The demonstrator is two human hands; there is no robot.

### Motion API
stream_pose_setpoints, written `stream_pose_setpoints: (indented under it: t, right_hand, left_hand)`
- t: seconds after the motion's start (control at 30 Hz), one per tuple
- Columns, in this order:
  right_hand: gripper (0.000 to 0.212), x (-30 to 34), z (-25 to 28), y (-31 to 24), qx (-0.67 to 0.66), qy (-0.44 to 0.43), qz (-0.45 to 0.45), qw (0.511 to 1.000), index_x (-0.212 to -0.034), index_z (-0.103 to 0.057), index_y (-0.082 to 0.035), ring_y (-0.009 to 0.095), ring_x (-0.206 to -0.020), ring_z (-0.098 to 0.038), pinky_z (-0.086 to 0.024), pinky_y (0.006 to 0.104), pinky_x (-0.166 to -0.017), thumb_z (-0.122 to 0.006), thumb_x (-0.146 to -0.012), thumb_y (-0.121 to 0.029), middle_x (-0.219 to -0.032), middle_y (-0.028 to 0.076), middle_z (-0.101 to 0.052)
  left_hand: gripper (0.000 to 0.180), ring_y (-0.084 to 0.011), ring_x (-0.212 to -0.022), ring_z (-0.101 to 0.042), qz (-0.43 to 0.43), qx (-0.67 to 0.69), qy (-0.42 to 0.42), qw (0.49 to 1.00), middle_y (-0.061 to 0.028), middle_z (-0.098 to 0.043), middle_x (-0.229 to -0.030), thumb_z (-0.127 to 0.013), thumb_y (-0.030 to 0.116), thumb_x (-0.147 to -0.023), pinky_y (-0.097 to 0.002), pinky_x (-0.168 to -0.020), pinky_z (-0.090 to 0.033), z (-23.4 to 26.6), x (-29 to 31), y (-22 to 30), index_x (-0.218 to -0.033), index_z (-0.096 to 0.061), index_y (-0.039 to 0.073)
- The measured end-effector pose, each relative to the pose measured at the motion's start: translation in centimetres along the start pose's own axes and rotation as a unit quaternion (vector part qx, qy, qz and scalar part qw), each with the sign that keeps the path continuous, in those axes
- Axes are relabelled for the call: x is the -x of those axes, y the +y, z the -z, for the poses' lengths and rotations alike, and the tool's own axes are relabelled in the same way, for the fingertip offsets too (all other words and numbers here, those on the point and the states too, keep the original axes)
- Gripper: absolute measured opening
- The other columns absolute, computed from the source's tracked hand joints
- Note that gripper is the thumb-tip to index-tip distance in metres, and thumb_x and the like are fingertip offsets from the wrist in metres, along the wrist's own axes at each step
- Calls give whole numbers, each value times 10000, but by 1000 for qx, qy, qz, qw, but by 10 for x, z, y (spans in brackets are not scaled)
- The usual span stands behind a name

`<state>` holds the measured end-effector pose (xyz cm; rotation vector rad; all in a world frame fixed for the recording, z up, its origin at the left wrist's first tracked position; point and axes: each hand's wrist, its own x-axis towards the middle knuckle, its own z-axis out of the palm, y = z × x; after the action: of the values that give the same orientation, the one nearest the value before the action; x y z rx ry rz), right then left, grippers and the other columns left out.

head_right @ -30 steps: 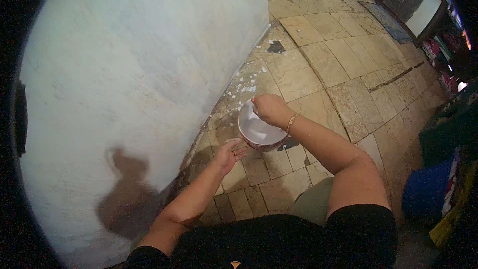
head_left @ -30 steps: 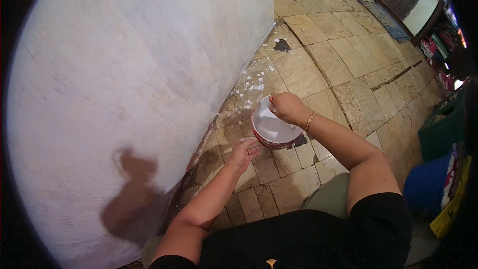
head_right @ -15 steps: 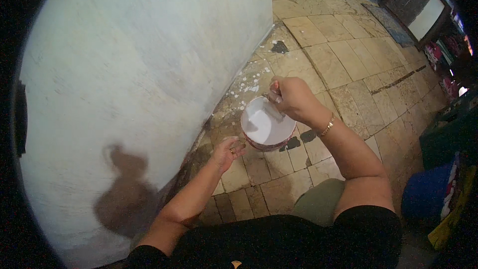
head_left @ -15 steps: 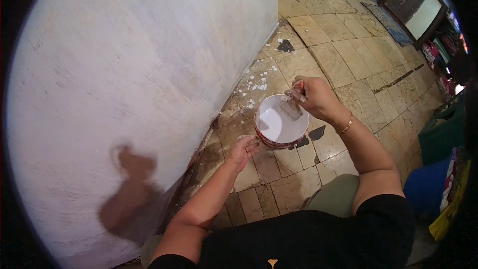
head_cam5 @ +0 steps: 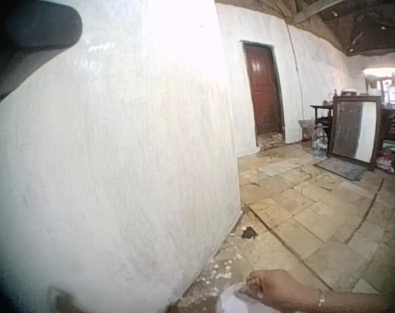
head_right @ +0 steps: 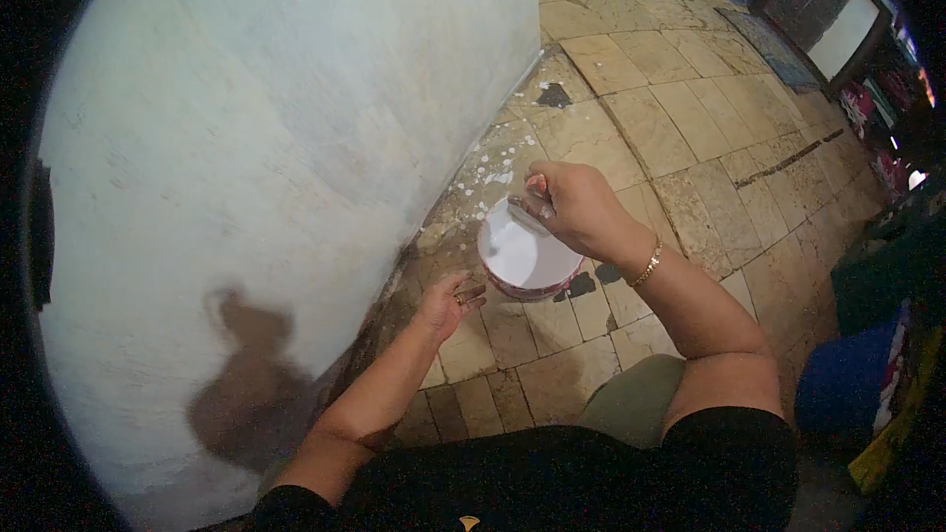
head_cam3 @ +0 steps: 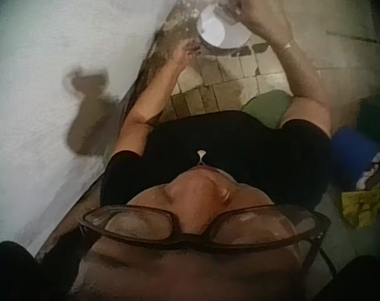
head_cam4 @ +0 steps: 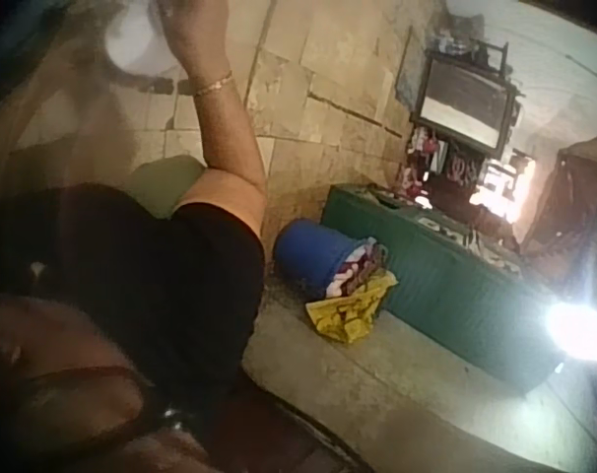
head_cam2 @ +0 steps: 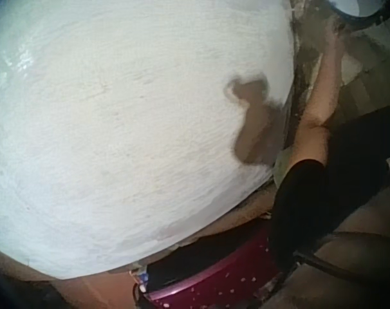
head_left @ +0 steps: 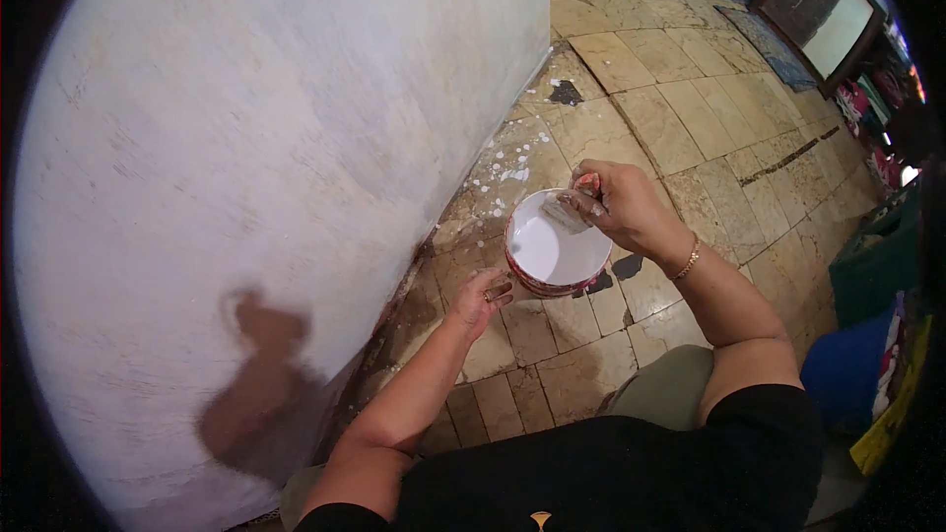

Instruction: The person applies white paint to a wall using a brush, dipping the brush into a bucket between strokes.

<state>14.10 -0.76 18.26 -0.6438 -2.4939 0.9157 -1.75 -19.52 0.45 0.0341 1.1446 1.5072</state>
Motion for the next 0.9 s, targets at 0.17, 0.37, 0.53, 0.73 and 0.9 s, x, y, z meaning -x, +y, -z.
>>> stream_pose_setpoints:
  t: [0.17, 0.37, 0.53, 0.73, 0.9]
  right_hand:
    - [223, 0, -28, 39, 99, -71, -22, 992, -797, -563, -25, 386, -688, -563, -438, 433, -620, -631, -814, -237, -709, 200, -583]
    - [215, -4, -32, 52, 93, -37, -67, 993, -785, -579, -22, 372, -681, -574, -440, 423, -615, -652, -786, -225, -698, 185, -592]
    - [232, -2, -32, 70, 46, -6, -126, 991, -754, -586, -13, 325, -632, -582, -441, 393, -593, -646, -799, -233, -659, 169, -586]
    - [259, -4, -27, 93, -29, 33, -183, 982, -756, -590, -3, 268, -593, -570, -441, 367, -586, -628, -830, -248, -613, 140, -578]
    - [273, -5, -20, 75, -119, 25, -226, 967, -732, -576, 5, 152, -490, -550, -438, 303, -486, -606, -873, -227, -564, 70, -567]
  left_hand:
    - [403, -288, -979, -534, 28, -30, 21, 999, -116, -474, -1138, -653, 242, -806, -421, -860, -473, 4, -2, 2, -1111, -471, 51]
    - [414, -277, -981, -515, 83, 5, -18, 996, -116, -479, -1147, -605, 275, -847, -415, -887, -463, -2, -10, -21, -1154, -465, 35]
    - [367, -301, -1027, -512, 85, 47, -13, 995, -139, -491, -1150, -562, 261, -873, -419, -922, -451, -18, -17, -24, -1139, -508, 13]
    - [297, -235, -998, -545, 57, -5, -39, 998, -105, -563, -1058, -577, 202, -871, -390, -883, -478, -25, -29, -21, -1087, -541, 3]
    - [224, -216, -886, -603, 28, 25, -1, 999, -87, -601, -988, -621, 26, -809, -402, -806, -483, -26, -35, -27, -1007, -517, 41]
